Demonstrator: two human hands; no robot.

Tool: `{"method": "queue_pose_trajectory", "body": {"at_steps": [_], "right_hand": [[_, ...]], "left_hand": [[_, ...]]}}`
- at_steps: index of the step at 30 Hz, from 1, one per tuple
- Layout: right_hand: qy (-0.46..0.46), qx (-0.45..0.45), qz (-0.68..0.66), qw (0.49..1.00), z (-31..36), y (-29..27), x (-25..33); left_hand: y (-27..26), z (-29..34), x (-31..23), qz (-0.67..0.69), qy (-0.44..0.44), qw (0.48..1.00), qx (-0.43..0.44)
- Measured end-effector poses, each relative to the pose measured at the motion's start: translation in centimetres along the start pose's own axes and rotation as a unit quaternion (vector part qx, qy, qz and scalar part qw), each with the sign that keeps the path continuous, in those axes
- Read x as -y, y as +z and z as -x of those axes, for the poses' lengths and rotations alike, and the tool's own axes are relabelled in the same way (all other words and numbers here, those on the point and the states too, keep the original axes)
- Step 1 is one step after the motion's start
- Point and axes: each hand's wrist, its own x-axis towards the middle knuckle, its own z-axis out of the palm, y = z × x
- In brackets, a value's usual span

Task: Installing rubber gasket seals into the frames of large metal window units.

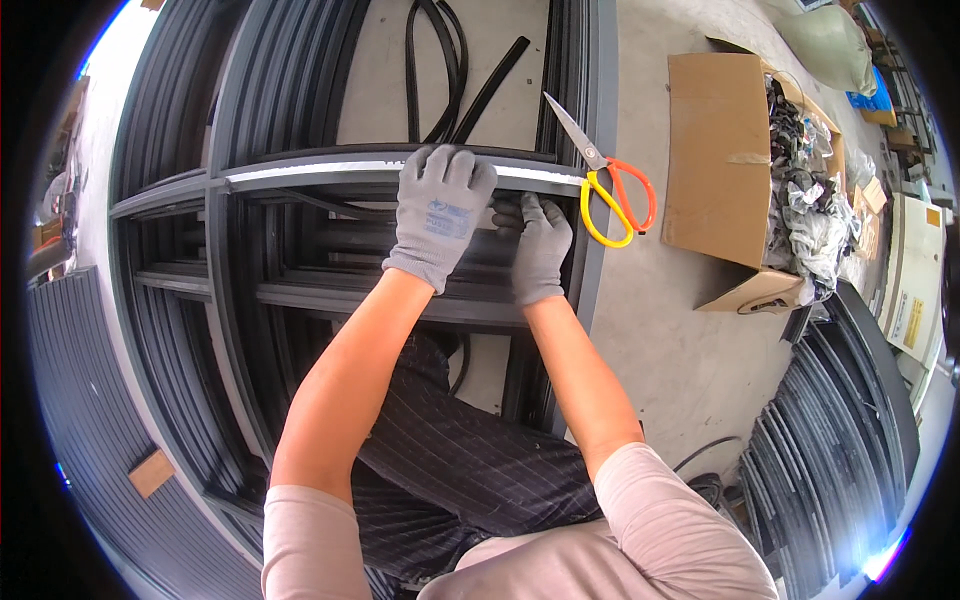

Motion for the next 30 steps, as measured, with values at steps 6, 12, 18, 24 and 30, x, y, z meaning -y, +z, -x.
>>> {"method": "queue_pose_trajectory", "body": {"at_steps": [6, 12, 18, 24, 30], "right_hand": [[-0.025, 0.008, 0.043, 0.999, -0.6, -0.7, -0.7], [-0.086, 0.006, 0.125, 0.988, 0.9, -0.5, 0.7], [-0.387, 0.153, 0.479, 0.773, 7.7, -5.6, 4.7], [-0.490, 0.290, 0.566, 0.597, 6.8, -9.3, 4.5], [-0.461, 0.305, 0.583, 0.596, 6.5, -9.5, 3.9]], "left_hand": [[1.6, -1.1, -0.9, 0.157, -0.063, 0.985, 0.022], [1.9, -1.9, -1.6, 0.116, -0.062, 0.989, 0.063], [1.6, -3.0, -3.2, 0.137, -0.038, 0.982, 0.122], [1.7, -3.6, -4.3, 0.111, -0.045, 0.985, 0.123], [2.0, -3.7, -6.0, 0.138, -0.078, 0.984, 0.086]]}}
